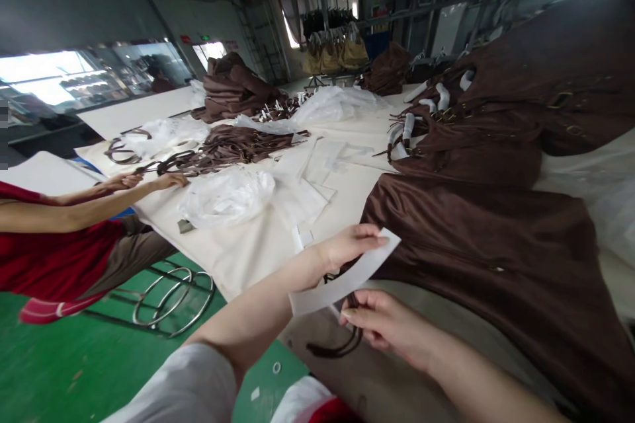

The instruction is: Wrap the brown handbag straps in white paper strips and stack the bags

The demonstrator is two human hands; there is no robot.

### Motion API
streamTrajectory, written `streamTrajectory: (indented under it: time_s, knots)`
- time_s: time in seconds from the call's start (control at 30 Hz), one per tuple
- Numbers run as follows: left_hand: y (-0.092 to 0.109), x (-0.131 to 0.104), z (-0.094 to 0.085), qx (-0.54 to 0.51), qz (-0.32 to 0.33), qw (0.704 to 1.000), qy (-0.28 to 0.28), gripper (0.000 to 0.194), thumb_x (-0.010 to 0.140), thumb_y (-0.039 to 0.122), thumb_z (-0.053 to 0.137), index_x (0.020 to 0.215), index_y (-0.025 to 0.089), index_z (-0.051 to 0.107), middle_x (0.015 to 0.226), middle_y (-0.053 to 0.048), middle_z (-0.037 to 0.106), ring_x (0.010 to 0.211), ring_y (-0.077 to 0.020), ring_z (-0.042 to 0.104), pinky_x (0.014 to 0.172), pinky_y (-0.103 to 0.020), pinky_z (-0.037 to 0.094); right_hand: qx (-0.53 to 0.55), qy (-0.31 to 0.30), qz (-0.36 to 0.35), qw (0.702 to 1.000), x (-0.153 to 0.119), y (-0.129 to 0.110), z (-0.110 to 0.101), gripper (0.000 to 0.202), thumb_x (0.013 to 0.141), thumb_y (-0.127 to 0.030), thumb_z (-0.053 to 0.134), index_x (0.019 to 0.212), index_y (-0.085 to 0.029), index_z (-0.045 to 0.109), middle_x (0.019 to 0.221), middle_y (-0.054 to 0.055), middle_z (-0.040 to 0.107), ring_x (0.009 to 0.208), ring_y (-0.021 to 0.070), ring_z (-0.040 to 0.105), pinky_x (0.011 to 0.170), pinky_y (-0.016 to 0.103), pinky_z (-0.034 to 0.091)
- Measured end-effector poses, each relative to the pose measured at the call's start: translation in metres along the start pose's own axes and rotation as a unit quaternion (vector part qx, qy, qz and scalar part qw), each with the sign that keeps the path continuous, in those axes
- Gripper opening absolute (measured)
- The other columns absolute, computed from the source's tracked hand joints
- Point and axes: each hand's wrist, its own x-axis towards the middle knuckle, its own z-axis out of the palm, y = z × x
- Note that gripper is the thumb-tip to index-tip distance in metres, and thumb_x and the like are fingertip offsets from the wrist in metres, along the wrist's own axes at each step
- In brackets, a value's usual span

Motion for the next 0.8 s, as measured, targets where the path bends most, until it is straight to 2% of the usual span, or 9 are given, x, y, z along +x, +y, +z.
streamTrajectory:
  time_s: [0.07,0.1,0.17,0.27,0.37,0.5,0.67,0.8]
  knots:
    - [0.011,-0.032,-0.008,-0.039,0.023,0.996,0.075,0.036,0.073,0.049,0.069,0.077,0.016,0.056,0.059,0.005,0.050,0.047,-0.0044,0.040,0.045,-0.017,0.031,0.081,-0.066,0.027,0.994,-0.010,-0.008,-0.002,0.023,0.071,-0.033,0.071,0.080,-0.016,0.060,0.075,0.000,0.062,0.044,0.0028,0.030,0.041,0.019,0.018]
    - [0.015,-0.050,-0.013,-0.054,0.024,0.993,0.106,0.036,0.073,0.048,0.070,0.077,0.016,0.055,0.057,0.006,0.049,0.044,-0.0037,0.039,0.044,-0.016,0.029,0.095,-0.078,0.026,0.992,-0.013,-0.012,-0.003,0.024,0.068,-0.032,0.074,0.079,-0.015,0.061,0.073,0.000,0.062,0.045,0.0028,0.033,0.042,0.019,0.019]
    - [0.020,-0.089,-0.022,-0.058,0.004,0.988,0.142,0.037,0.070,0.045,0.073,0.077,0.015,0.054,0.057,0.006,0.051,0.044,-0.0035,0.040,0.043,-0.015,0.029,0.095,-0.061,0.008,0.994,-0.016,-0.019,-0.005,0.025,0.064,-0.030,0.078,0.078,-0.014,0.065,0.066,-0.001,0.059,0.046,0.0032,0.035,0.043,0.019,0.022]
    - [0.012,-0.141,-0.029,-0.046,-0.047,0.988,0.142,0.039,0.063,0.040,0.080,0.075,0.013,0.054,0.064,0.002,0.057,0.051,-0.0050,0.047,0.046,-0.015,0.034,0.067,-0.017,-0.032,0.997,-0.017,-0.022,-0.006,0.025,0.065,-0.032,0.079,0.079,-0.013,0.070,0.064,-0.002,0.056,0.046,0.0023,0.034,0.043,0.019,0.023]
    - [-0.006,-0.174,-0.027,-0.027,-0.097,0.987,0.123,0.040,0.059,0.036,0.083,0.072,0.012,0.053,0.063,0.002,0.056,0.052,-0.0052,0.047,0.048,-0.015,0.035,0.070,0.007,-0.041,0.997,-0.016,-0.020,-0.005,0.025,0.066,-0.034,0.079,0.081,-0.015,0.073,0.068,-0.001,0.059,0.048,0.0020,0.037,0.044,0.018,0.027]
    - [-0.029,-0.190,-0.017,0.040,-0.116,0.984,0.128,0.037,0.063,0.039,0.080,0.068,0.011,0.056,0.056,0.003,0.054,0.049,-0.0048,0.043,0.046,-0.016,0.032,0.118,0.056,-0.051,0.990,-0.016,-0.016,0.002,0.025,0.062,-0.031,0.083,0.081,-0.018,0.073,0.069,-0.002,0.061,0.054,0.0040,0.049,0.051,0.016,0.039]
    - [-0.040,-0.194,-0.003,0.145,-0.053,0.974,0.164,0.030,0.071,0.038,0.073,0.069,0.010,0.064,0.060,-0.001,0.059,0.054,-0.0071,0.047,0.051,-0.018,0.038,0.167,0.117,-0.080,0.976,-0.015,-0.015,0.012,0.024,0.062,-0.030,0.083,0.080,-0.019,0.071,0.072,-0.001,0.065,0.059,0.0067,0.058,0.053,0.016,0.045]
    - [-0.041,-0.199,0.000,0.267,0.013,0.946,0.183,0.024,0.077,0.034,0.069,0.071,0.012,0.066,0.064,-0.003,0.062,0.056,-0.0083,0.051,0.054,-0.018,0.040,0.203,0.148,-0.104,0.962,-0.013,-0.016,0.012,0.022,0.063,-0.028,0.082,0.079,-0.019,0.071,0.073,-0.001,0.065,0.059,0.0061,0.059,0.054,0.015,0.048]
